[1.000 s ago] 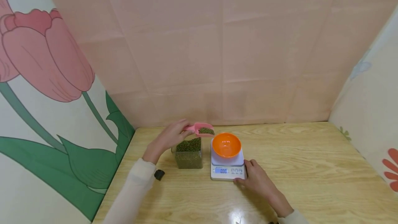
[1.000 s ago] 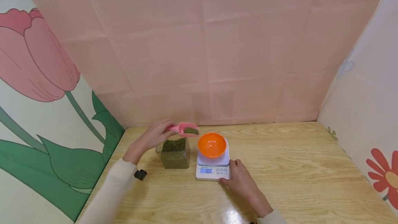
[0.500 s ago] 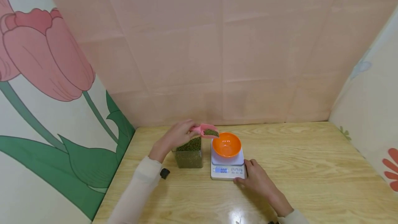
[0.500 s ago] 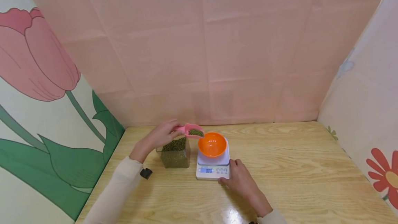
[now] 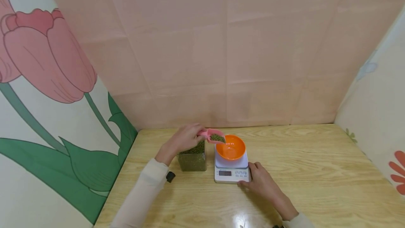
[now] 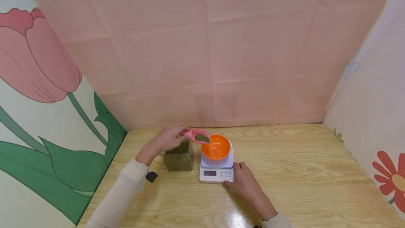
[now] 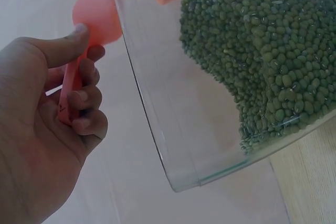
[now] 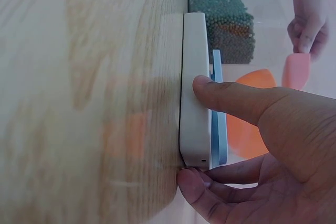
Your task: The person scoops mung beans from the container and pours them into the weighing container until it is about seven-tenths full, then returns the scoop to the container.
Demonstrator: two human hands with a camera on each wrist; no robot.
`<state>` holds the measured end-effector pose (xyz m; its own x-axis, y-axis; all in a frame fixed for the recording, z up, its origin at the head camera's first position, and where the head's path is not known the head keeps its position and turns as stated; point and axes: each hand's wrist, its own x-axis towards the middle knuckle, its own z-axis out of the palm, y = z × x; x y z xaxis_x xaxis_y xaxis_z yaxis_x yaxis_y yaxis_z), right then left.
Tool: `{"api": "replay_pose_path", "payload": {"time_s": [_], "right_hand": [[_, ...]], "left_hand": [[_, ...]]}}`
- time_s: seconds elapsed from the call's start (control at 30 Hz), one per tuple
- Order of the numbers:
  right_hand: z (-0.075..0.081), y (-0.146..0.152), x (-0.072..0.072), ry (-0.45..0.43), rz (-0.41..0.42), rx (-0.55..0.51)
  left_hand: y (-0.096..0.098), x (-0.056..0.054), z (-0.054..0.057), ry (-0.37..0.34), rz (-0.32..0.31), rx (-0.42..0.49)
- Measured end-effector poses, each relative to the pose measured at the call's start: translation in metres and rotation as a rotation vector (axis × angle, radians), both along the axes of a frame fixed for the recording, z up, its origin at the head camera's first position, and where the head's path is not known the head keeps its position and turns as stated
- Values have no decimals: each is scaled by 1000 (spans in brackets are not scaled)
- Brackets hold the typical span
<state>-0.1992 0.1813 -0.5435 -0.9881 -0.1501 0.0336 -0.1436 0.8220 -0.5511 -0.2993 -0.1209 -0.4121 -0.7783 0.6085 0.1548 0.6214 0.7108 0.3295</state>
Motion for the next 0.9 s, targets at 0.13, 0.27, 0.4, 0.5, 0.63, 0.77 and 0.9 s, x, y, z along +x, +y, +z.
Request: {"api": "replay_pose_path", "payload": {"time_s": [0.13, 0.27, 0.4, 0.5, 0.63, 0.77, 0.9], "right_hand": [[0, 0, 0, 5, -1, -1], [0, 0, -1, -3, -2, 0], [-1, 0, -2, -11, 1, 2], [-1, 1, -2, -9, 5, -1], [-3, 1, -2, 1, 4, -2], [-4, 1, -1, 17, 4, 0], [-2, 0, 0, 26, 8, -8]], "left_hand": [[2, -1, -2, 32, -13, -18], [4, -2, -3, 52, -15, -42], [6, -1, -2, 61, -12, -65], [8, 0, -1, 70, -16, -72], [8, 0, 0, 80, -25, -77], [10, -1, 1, 86, -28, -91], [11, -2, 1, 84, -29, -102]]}}
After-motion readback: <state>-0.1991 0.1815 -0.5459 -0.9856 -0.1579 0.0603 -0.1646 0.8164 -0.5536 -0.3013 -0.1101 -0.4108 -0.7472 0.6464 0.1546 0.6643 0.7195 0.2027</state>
